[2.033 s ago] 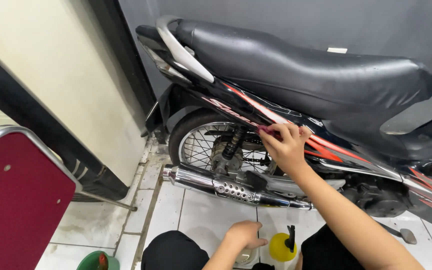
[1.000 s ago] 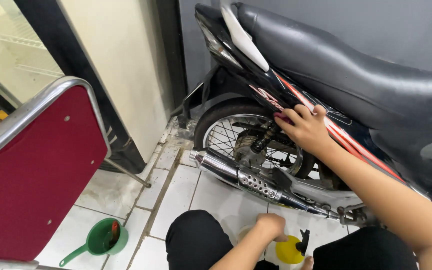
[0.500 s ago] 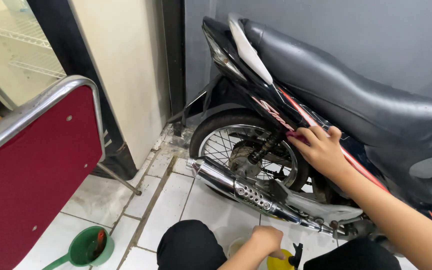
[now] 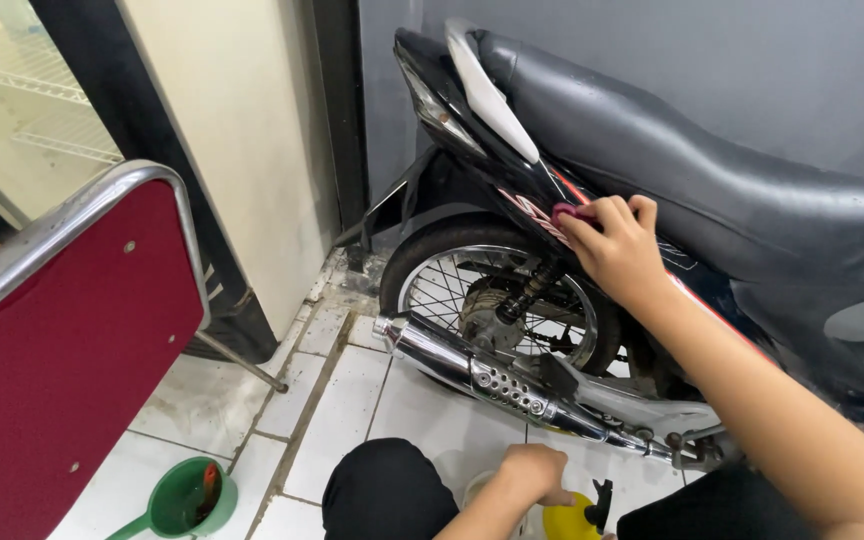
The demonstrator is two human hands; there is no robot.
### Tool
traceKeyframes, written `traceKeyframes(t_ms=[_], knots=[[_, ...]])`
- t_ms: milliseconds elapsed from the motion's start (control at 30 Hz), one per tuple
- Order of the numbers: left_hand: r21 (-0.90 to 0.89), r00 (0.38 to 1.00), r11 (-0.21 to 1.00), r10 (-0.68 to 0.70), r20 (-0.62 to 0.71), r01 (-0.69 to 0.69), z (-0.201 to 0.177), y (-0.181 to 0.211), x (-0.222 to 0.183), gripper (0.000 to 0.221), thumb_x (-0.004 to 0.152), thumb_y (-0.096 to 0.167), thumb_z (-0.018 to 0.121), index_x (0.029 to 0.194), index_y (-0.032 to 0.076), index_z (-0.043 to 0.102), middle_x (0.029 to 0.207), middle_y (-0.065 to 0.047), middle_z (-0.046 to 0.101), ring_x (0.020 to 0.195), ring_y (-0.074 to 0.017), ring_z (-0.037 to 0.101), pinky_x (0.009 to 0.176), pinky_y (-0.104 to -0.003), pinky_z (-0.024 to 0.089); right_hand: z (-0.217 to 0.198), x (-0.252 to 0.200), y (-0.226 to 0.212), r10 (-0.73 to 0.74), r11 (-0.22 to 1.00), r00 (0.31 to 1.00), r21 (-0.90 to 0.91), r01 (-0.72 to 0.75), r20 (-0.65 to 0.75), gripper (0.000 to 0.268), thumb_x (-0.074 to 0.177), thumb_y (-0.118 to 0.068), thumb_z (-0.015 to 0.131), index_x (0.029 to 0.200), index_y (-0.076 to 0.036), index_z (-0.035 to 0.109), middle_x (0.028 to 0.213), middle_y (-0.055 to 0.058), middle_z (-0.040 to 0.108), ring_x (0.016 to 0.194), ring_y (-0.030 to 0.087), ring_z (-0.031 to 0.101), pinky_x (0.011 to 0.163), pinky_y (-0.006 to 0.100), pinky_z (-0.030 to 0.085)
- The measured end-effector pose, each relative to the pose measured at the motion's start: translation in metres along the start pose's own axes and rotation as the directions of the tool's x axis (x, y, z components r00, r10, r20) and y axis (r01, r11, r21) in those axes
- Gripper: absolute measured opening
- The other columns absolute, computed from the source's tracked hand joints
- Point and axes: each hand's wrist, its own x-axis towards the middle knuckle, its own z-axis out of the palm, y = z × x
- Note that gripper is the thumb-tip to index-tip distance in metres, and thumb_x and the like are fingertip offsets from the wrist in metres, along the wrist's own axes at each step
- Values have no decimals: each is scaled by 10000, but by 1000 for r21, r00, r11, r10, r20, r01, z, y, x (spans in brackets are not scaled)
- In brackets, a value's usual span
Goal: The person sits on the floor and wipes the side panel of a black motorcycle with a cloth. They then spray a cleaning solution from a yellow bottle onto the motorcycle and continue wiping the surface with the cloth.
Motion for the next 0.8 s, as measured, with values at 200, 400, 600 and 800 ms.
traceKeyframes(t_ms=[200, 400, 600, 800], knots=[[-17, 996, 996, 84, 21, -84, 7, 2, 6, 683, 917, 556, 549, 1363, 38, 564, 1276, -145, 655, 1124, -328, 644, 879, -453, 550, -3, -3, 3, 124, 992, 991, 3, -124, -45, 146, 1026, -126, 843, 1132, -158, 749, 1043, 62, 641, 882, 226, 574, 865, 410, 358], [-7, 999, 1000, 21, -50, -22, 9, 4, 8, 656, 951, 560, 526, 1396, 78, 539, 1322, -119, 644, 1160, -312, 641, 908, -440, 534, 9, 9, 7, 90, 994, 996, 66, -91, 22, 107, 1033, -84, 762, 1138, -102, 754, 1039, 117, 632, 863, 228, 619, 733, 361, 414], [13, 999, 1000, 25, -44, -25, 13, 2, 22, 674, 940, 554, 549, 1409, 70, 543, 1342, -144, 648, 1188, -338, 641, 915, -463, 547, 31, 19, 0, 167, 967, 985, 186, -174, 50, 138, 1003, -91, 741, 1141, -98, 737, 1053, 131, 589, 912, 286, 610, 764, 429, 452], [-8, 1000, 999, 31, -1, -31, 3, 5, -8, 694, 964, 561, 478, 1440, 57, 488, 1365, -157, 616, 1192, -349, 622, 902, -466, 541, 32, 29, -2, 232, 954, 972, 204, -222, -28, 113, 1048, -73, 703, 1153, -66, 746, 1018, 132, 587, 850, 270, 601, 751, 404, 405]])
